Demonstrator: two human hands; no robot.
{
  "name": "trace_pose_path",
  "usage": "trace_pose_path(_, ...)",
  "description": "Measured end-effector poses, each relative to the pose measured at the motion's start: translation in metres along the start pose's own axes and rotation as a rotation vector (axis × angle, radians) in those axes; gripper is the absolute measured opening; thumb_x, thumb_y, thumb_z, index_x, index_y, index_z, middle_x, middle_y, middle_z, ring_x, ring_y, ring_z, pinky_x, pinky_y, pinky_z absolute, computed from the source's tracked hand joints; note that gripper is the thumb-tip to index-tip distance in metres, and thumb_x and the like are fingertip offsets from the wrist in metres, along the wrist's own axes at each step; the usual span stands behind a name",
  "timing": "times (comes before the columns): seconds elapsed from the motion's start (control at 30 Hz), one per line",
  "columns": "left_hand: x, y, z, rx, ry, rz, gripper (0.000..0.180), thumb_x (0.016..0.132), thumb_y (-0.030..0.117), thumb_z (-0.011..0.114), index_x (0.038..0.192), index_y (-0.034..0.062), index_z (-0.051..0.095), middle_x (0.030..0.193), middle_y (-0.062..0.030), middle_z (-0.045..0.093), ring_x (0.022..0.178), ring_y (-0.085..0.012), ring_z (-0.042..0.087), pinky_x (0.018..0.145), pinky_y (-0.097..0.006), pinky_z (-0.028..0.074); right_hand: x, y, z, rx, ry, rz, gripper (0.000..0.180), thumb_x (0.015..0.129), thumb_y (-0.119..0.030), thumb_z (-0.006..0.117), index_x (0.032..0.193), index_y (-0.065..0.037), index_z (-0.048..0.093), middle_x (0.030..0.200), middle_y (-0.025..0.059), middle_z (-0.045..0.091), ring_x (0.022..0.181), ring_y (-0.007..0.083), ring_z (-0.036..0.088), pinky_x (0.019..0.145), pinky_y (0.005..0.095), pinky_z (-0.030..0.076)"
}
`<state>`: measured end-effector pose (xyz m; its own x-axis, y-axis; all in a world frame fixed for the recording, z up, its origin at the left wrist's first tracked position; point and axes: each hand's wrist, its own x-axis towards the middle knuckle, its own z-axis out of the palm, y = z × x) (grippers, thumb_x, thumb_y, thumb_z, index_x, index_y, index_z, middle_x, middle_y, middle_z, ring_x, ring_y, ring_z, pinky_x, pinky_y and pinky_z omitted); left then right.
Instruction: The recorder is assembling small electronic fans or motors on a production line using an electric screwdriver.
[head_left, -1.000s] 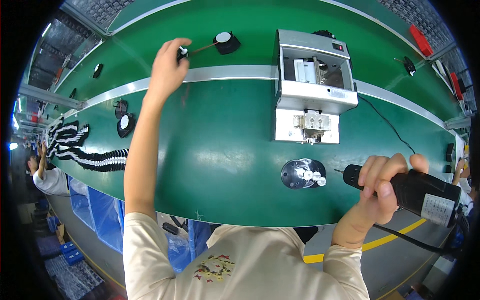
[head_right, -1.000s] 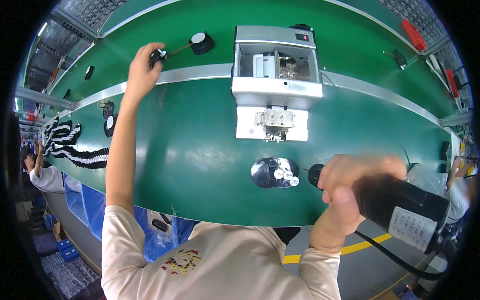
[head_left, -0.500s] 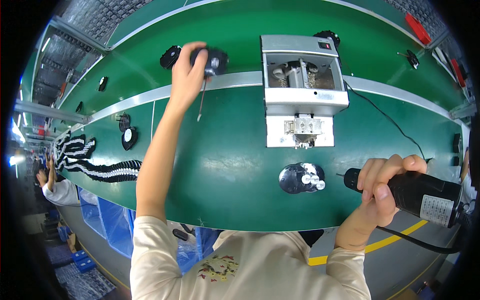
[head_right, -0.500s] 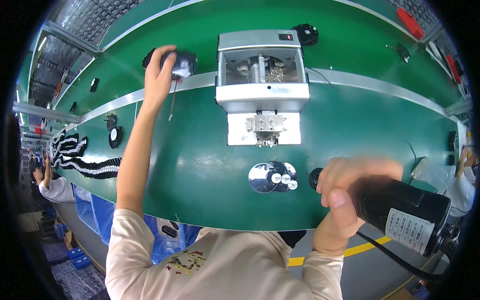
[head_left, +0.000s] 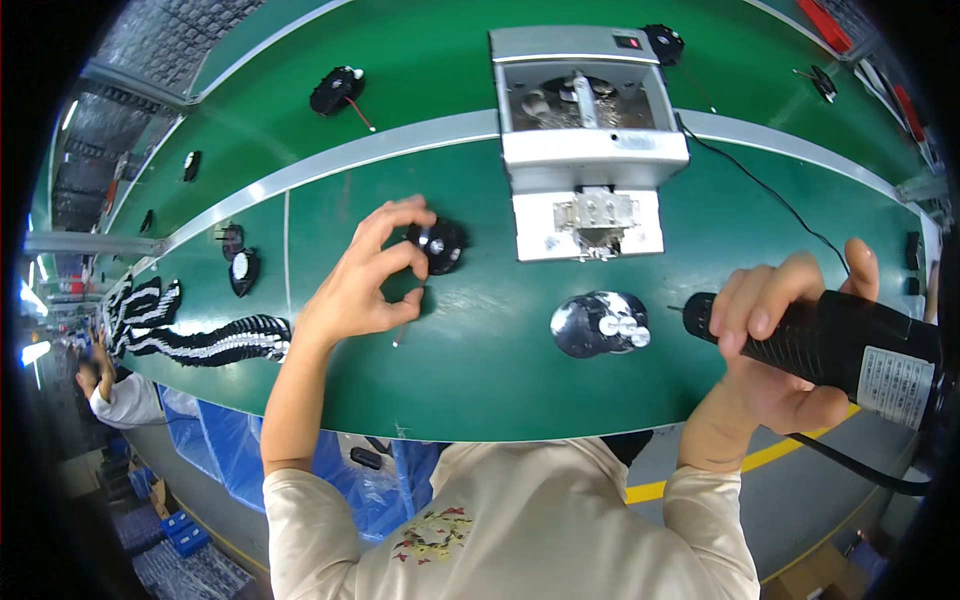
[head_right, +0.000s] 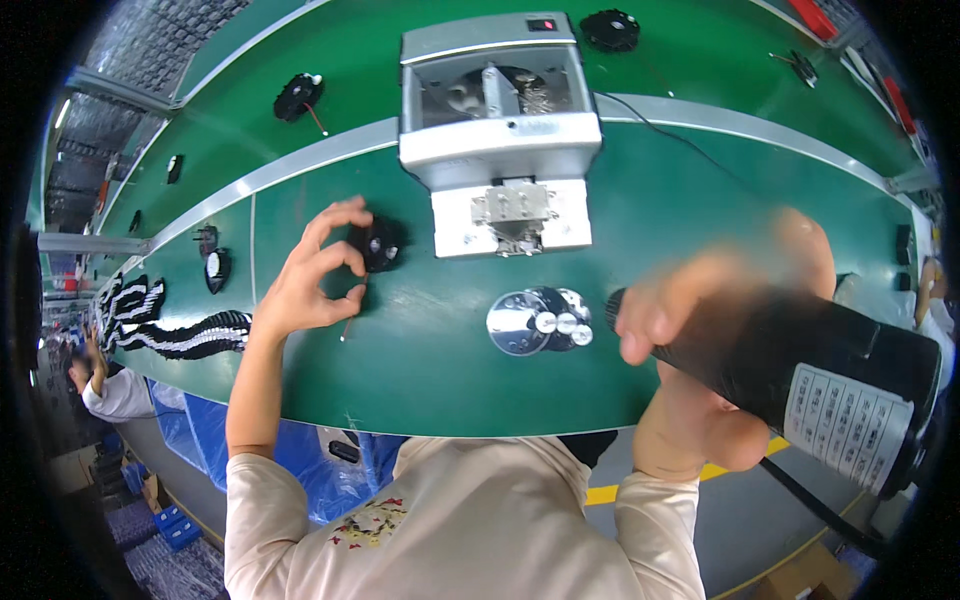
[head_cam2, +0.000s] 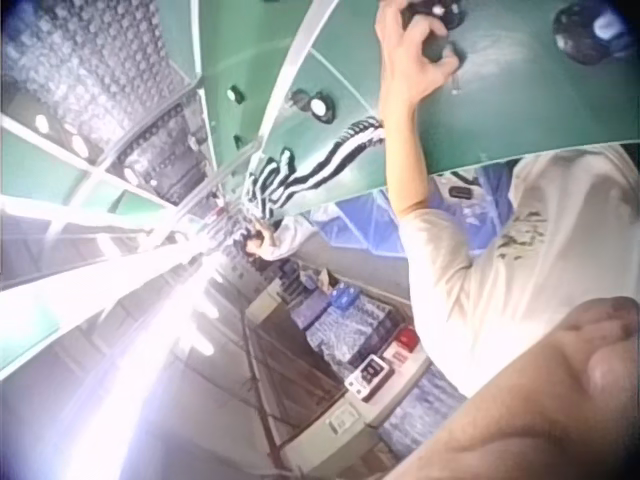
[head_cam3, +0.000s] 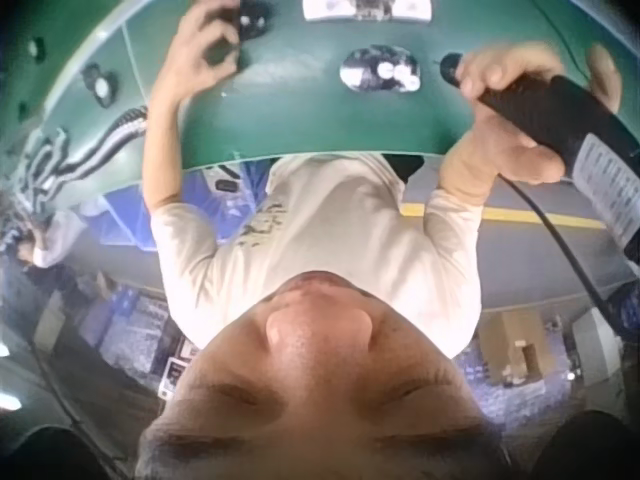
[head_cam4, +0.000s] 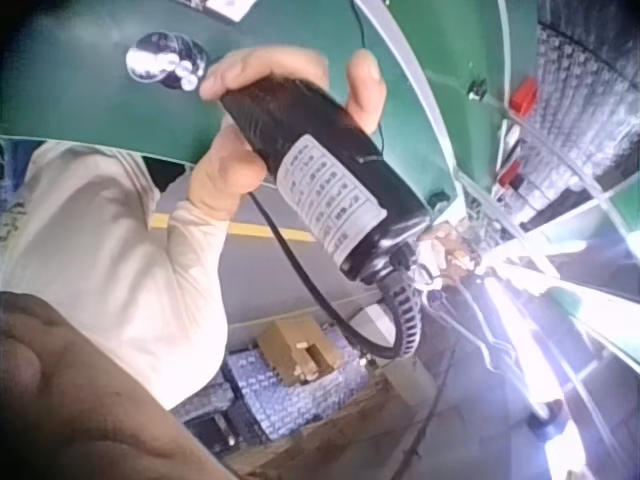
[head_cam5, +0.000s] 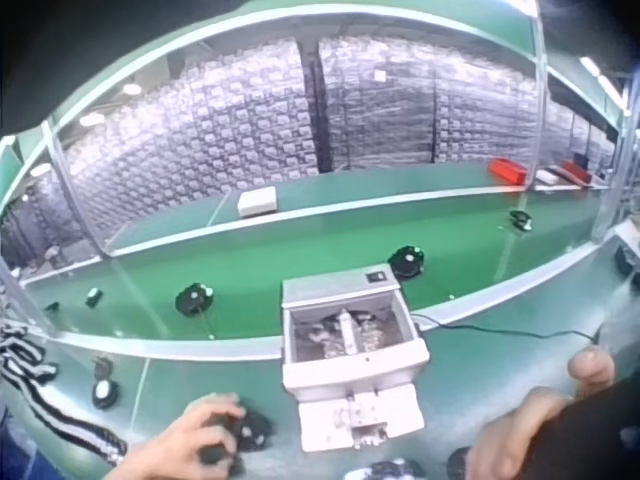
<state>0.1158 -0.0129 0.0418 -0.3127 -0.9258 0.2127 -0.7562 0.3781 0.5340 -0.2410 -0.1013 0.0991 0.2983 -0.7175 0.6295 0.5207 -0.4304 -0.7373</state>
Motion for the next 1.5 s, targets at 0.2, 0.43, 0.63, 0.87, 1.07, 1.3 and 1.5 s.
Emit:
trace_pose_path(0.2, 0.006, 0.046, 0.021, -0.114, -0.081, 0.029, 0.028, 0.059, 0.002, 0.080, 0.081, 0.0060, 0.063, 0.107, -0.0106, 0.052, 0.103, -0.0332, 0.054, 0.086, -0.042, 0.049, 0.005, 0.006, -0.022, 0.014, -0.218, -0.030, 0.088, 0.092, -0.058, 0.063, 0.151, -0.005, 0.026, 0.089, 0.0074, 0.053, 0.066, 0.0176, 0.055, 0.062, 0.0336, 0.047)
trace_pose_path(0.43, 0.020, 0.090, 0.077, -0.223, 0.087, 0.141, 0.031, 0.061, 0.008, 0.085, 0.090, 0.0076, 0.074, 0.111, -0.0119, 0.055, 0.102, -0.0339, 0.056, 0.086, -0.044, 0.051, 0.012, 0.005, -0.027, 0.040, -0.293, -0.008, 0.087, 0.091, -0.058, 0.064, 0.150, -0.005, 0.028, 0.089, 0.0066, 0.054, 0.067, 0.0168, 0.056, 0.063, 0.0331, 0.047)
trace_pose_path(0.63, 0.032, 0.095, 0.096, -0.223, 0.128, 0.185, 0.030, 0.065, 0.007, 0.083, 0.094, 0.0091, 0.077, 0.114, -0.0118, 0.059, 0.109, -0.0349, 0.058, 0.087, -0.044, 0.052, 0.013, 0.005, -0.028, 0.057, -0.327, -0.009, 0.089, 0.089, -0.060, 0.066, 0.149, -0.007, 0.028, 0.089, 0.0061, 0.054, 0.067, 0.0167, 0.056, 0.063, 0.0327, 0.047)
trace_pose_path(0.87, 0.029, 0.100, 0.091, -0.051, 0.081, 0.199, 0.030, 0.068, 0.009, 0.079, 0.098, 0.0101, 0.077, 0.116, -0.0108, 0.062, 0.113, -0.0338, 0.058, 0.085, -0.042, 0.053, 0.014, 0.005, -0.033, 0.040, -0.371, -0.010, 0.083, 0.088, -0.058, 0.067, 0.145, -0.007, 0.033, 0.088, 0.0050, 0.055, 0.066, 0.0161, 0.057, 0.063, 0.0322, 0.047)
trace_pose_path(1.07, 0.032, 0.102, 0.091, -0.060, 0.035, 0.197, 0.032, 0.067, 0.009, 0.079, 0.099, 0.0106, 0.076, 0.116, -0.0111, 0.061, 0.117, -0.0350, 0.058, 0.084, -0.042, 0.052, 0.023, -0.013, -0.033, -0.049, -0.377, 0.024, 0.068, 0.090, -0.045, 0.067, 0.138, -0.007, 0.037, 0.082, 0.0038, 0.054, 0.064, 0.0156, 0.056, 0.063, 0.0328, 0.047)
trace_pose_path(1.3, 0.024, 0.101, 0.112, -0.067, 0.098, 0.143, 0.027, 0.069, 0.012, 0.078, 0.095, 0.0113, 0.068, 0.118, -0.0097, 0.056, 0.117, -0.0346, 0.056, 0.089, -0.046, 0.049, 0.042, 0.001, -0.003, 0.124, -0.343, 0.031, 0.056, 0.092, -0.025, 0.061, 0.139, -0.006, 0.037, 0.084, 0.0064, 0.054, 0.063, 0.0162, 0.053, 0.063, 0.0347, 0.045)
trace_pose_path(1.5, 0.032, 0.086, 0.108, -0.093, 0.100, 0.247, 0.019, 0.074, 0.012, 0.079, 0.086, 0.0094, 0.065, 0.114, -0.0105, 0.058, 0.114, -0.0351, 0.060, 0.086, -0.045, 0.051, 0.076, 0.008, 0.035, 0.068, -0.318, 0.101, 0.052, 0.094, -0.023, 0.047, 0.142, -0.005, 0.038, 0.085, 0.0062, 0.053, 0.059, 0.0154, 0.049, 0.061, 0.0363, 0.043)
